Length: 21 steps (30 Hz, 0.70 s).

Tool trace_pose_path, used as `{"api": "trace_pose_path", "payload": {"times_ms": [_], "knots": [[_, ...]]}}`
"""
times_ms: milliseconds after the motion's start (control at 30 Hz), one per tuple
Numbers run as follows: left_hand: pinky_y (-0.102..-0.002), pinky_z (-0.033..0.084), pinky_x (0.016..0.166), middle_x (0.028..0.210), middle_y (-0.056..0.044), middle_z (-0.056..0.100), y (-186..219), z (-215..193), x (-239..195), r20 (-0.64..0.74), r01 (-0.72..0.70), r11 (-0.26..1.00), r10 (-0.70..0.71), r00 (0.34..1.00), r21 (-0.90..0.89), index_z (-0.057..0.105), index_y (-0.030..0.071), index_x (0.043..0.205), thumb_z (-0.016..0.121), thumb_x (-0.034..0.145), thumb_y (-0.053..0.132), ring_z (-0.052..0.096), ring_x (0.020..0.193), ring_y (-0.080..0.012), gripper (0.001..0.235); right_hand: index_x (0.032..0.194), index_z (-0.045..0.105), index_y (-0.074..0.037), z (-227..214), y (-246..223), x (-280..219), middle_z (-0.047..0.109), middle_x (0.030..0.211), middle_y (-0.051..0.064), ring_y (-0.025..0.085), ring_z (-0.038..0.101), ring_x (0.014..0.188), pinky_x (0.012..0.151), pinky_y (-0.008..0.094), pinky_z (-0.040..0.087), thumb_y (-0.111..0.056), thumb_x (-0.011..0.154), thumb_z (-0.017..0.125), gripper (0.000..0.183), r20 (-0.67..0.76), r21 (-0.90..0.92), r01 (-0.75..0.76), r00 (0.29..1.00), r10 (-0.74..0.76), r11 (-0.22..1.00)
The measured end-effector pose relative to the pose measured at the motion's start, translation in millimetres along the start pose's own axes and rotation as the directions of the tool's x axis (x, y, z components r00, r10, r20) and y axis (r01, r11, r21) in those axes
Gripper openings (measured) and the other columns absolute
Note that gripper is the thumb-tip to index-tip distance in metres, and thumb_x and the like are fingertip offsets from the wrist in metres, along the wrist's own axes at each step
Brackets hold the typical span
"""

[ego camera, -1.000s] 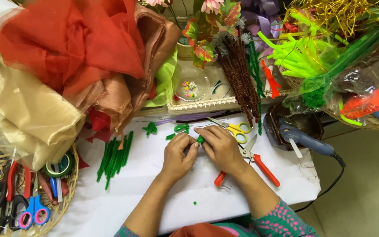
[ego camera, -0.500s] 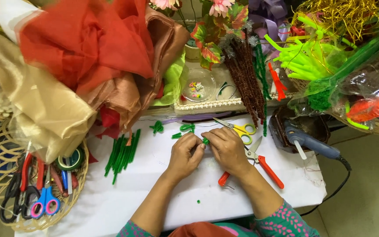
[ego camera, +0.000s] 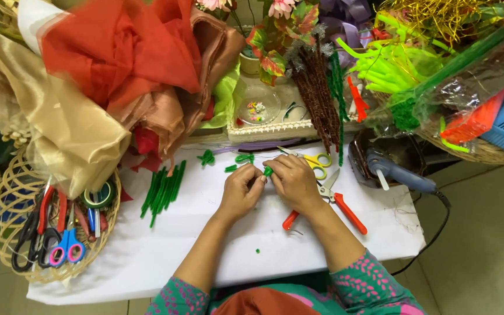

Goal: Using a hot glue gun to assemble small green decorative floral components at a design station.

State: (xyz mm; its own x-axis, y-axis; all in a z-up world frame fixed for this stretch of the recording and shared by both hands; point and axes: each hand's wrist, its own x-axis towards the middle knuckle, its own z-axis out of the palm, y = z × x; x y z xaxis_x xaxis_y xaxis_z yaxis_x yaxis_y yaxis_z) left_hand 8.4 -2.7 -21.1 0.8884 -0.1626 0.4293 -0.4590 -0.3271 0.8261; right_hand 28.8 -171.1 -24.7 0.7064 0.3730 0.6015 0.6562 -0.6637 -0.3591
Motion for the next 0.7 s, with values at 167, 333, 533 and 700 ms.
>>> {"api": "trace_pose_path", "payload": {"times_ms": [167,333,533,700], "knots": [[-0.035,0.045,0.058,0.061,-0.01,0.054,0,0,-3,-0.012,0.002,1.0,-0.002,1.0,0.002,0.061,0.008,0.073,0.06,0.086,0.009,0.055,0.059,-0.0269,0.013,0.101,0.069,-0.016,-2,1,1,0.063,0.084,0.004,0.025,0.062,0.081,0.074,0.037,0.05,-0.015,0.087,0.057,0.018,0.033,0.052,-0.01,0.999,0.009,0.999],[-0.034,0.045,0.06,0.062,-0.009,0.054,7,-2,-6,-0.072,-0.017,1.0,0.017,0.997,0.003,0.063,0.008,0.076,0.058,0.089,0.01,0.055,0.06,-0.026,0.014,0.114,0.066,-0.011,-17,-13,12,0.064,0.092,0.01,0.031,0.063,0.088,0.078,0.041,0.051,-0.006,0.08,0.064,0.034,-0.017,0.172,0.01,1.0,-0.007,0.985],[-0.033,0.045,0.057,0.069,-0.009,0.056,-1,-33,-30,-0.399,0.111,0.976,-0.028,0.916,0.186,0.065,0.009,0.081,0.061,0.09,0.007,0.057,0.063,-0.0256,0.01,0.107,0.068,-0.012,-24,-4,12,0.062,0.082,0.005,0.025,0.064,0.081,0.074,0.035,0.052,-0.009,0.091,0.059,0.019,-0.109,0.238,-0.065,0.99,0.093,0.969],[-0.038,0.049,0.058,0.072,-0.011,0.059,-25,-66,-37,-0.477,0.245,0.838,0.021,0.879,0.488,0.065,0.006,0.083,0.07,0.084,0.009,0.06,0.067,-0.0316,0.005,0.102,0.069,-0.01,-20,-5,10,0.063,0.079,0.006,0.026,0.066,0.078,0.071,0.036,0.053,-0.011,0.089,0.062,0.015,0.029,0.207,-0.079,0.997,0.074,0.975]]}}
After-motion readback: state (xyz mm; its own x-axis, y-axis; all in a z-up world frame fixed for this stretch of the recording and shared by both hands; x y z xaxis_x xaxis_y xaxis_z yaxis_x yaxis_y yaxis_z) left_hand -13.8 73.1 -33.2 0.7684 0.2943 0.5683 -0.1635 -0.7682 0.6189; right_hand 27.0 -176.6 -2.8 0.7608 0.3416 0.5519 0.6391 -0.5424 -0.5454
